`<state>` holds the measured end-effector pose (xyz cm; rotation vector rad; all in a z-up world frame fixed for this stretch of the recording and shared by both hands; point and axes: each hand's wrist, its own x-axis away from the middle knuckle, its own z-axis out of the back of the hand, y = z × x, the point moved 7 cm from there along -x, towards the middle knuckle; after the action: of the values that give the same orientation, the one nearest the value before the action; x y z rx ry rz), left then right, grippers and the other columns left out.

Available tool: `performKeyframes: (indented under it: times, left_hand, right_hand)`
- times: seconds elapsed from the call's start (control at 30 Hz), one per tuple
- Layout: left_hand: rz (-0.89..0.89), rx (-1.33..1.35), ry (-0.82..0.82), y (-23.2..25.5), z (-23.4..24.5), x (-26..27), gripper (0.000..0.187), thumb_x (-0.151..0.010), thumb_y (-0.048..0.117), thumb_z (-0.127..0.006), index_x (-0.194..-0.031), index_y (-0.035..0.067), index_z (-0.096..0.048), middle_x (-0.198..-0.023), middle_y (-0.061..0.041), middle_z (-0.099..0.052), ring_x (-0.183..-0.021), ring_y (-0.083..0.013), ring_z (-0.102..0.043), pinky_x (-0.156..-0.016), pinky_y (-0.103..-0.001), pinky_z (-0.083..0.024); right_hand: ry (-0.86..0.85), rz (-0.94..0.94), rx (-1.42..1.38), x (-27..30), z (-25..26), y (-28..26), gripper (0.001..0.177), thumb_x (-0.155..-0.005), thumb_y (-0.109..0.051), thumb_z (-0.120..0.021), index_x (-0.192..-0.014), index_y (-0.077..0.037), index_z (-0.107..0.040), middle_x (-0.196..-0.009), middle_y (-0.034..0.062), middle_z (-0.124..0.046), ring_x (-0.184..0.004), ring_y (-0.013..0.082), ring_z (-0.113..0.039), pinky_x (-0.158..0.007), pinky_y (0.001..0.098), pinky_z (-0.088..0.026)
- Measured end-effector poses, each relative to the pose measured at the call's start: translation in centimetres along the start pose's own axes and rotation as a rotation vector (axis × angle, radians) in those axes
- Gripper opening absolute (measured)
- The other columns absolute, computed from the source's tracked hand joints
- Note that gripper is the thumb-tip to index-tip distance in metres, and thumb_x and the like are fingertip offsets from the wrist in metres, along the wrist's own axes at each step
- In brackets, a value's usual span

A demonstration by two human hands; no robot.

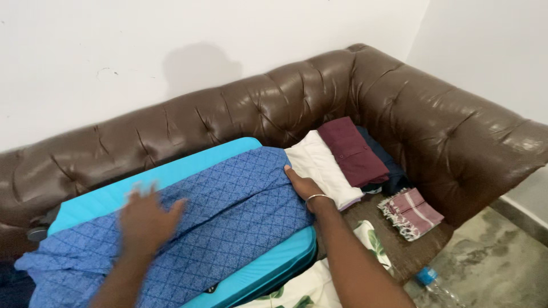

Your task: The person folds a blue patterned shirt on top of a light blue suitcase, smoothing and buttoning it before placing it aside. They then pick up a dark plaid shirt, button it, and fold it on the suitcase.

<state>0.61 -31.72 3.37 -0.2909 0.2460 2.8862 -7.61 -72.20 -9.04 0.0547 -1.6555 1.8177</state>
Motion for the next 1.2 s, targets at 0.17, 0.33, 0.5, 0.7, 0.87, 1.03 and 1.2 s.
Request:
performKeyframes:
  times: [0.17, 0.33, 0.5, 0.7, 0.87, 1.03, 1.2]
  left_hand:
    - [-0.386, 0.272, 0.182, 17.9, -0.5, 2.7, 0.079, -0.091, 0.061, -0.057, -0.150, 0.009, -0.046, -0.156, -0.025, -0.041, -0.147, -0.0423, -0.032, -0.118, -0.059, -0.022]
    - [-0.420, 0.235, 0.113, 24.4, -4.2, 5.4, 0.088, -0.092, 0.067, -0.051, -0.153, 0.005, -0.037, -0.159, -0.025, -0.031, -0.149, -0.0429, -0.022, -0.116, -0.063, -0.010]
    - [-0.398, 0.275, 0.078, 24.0, -5.4, 5.9, 0.089, -0.094, 0.067, -0.049, -0.155, 0.003, -0.035, -0.161, -0.024, -0.031, -0.151, -0.0409, -0.022, -0.119, -0.061, -0.009]
    - [-0.363, 0.575, 0.104, 22.5, -5.9, 5.0, 0.065, -0.105, 0.050, -0.045, -0.147, 0.000, -0.048, -0.151, -0.024, -0.050, -0.144, -0.0388, -0.040, -0.121, -0.052, -0.021]
    - [0.093, 1.471, 0.176, 16.7, -7.2, 3.7, 0.055, -0.102, 0.042, -0.047, -0.126, -0.003, -0.069, -0.112, -0.019, -0.078, -0.105, -0.0269, -0.075, -0.099, -0.039, -0.057]
    - [0.416, 1.798, 0.080, 9.6, -8.3, 3.5, 0.037, -0.105, 0.042, -0.062, -0.096, 0.006, -0.060, -0.083, -0.005, -0.060, -0.073, -0.0158, -0.057, -0.065, -0.033, -0.046]
    - [0.476, 1.527, -0.027, 8.4, -8.0, 3.9, 0.027, -0.091, 0.028, -0.075, -0.081, 0.008, -0.060, -0.066, -0.002, -0.051, -0.056, -0.0149, -0.045, -0.050, -0.033, -0.036]
  right_hand:
    - [-0.123, -0.055, -0.112, 0.7, -0.4, 0.0, 0.106, -0.080, -0.074, -0.062, -0.137, 0.015, -0.056, -0.135, 0.0304, -0.066, -0.121, 0.0402, -0.066, -0.102, 0.0455, -0.052]
    - [-0.075, -0.050, -0.056, 0.8, 0.3, -0.7, 0.098, -0.080, -0.068, -0.065, -0.130, 0.016, -0.065, -0.122, 0.0272, -0.075, -0.104, 0.0357, -0.074, -0.090, 0.0439, -0.059]
    - [-0.213, 0.020, -0.172, -0.1, -0.4, -1.3, 0.072, -0.088, -0.054, -0.066, -0.121, 0.010, -0.067, -0.110, 0.0217, -0.076, -0.093, 0.0297, -0.074, -0.083, 0.0398, -0.059]
    - [0.165, 0.585, 0.091, 4.0, 0.6, -8.4, 0.035, -0.090, -0.028, -0.074, -0.100, 0.005, -0.070, -0.090, 0.0190, -0.074, -0.082, 0.0297, -0.070, -0.076, 0.0406, -0.056]
    - [0.227, 0.901, 0.411, 11.3, -4.7, -13.6, 0.028, -0.084, -0.022, -0.073, -0.102, -0.003, -0.066, -0.095, 0.0197, -0.071, -0.089, 0.0395, -0.070, -0.076, 0.0474, -0.055]
    - [-0.117, 0.918, 0.669, 16.5, -12.9, -11.7, 0.024, -0.081, -0.017, -0.065, -0.101, -0.003, -0.070, -0.105, 0.0239, -0.070, -0.099, 0.0447, -0.066, -0.085, 0.0517, -0.053]
    - [-0.501, 0.797, 0.905, 16.7, -16.0, -8.7, 0.023, -0.087, -0.014, -0.057, -0.100, -0.003, -0.073, -0.109, 0.0245, -0.070, -0.107, 0.0436, -0.067, -0.095, 0.0494, -0.052]
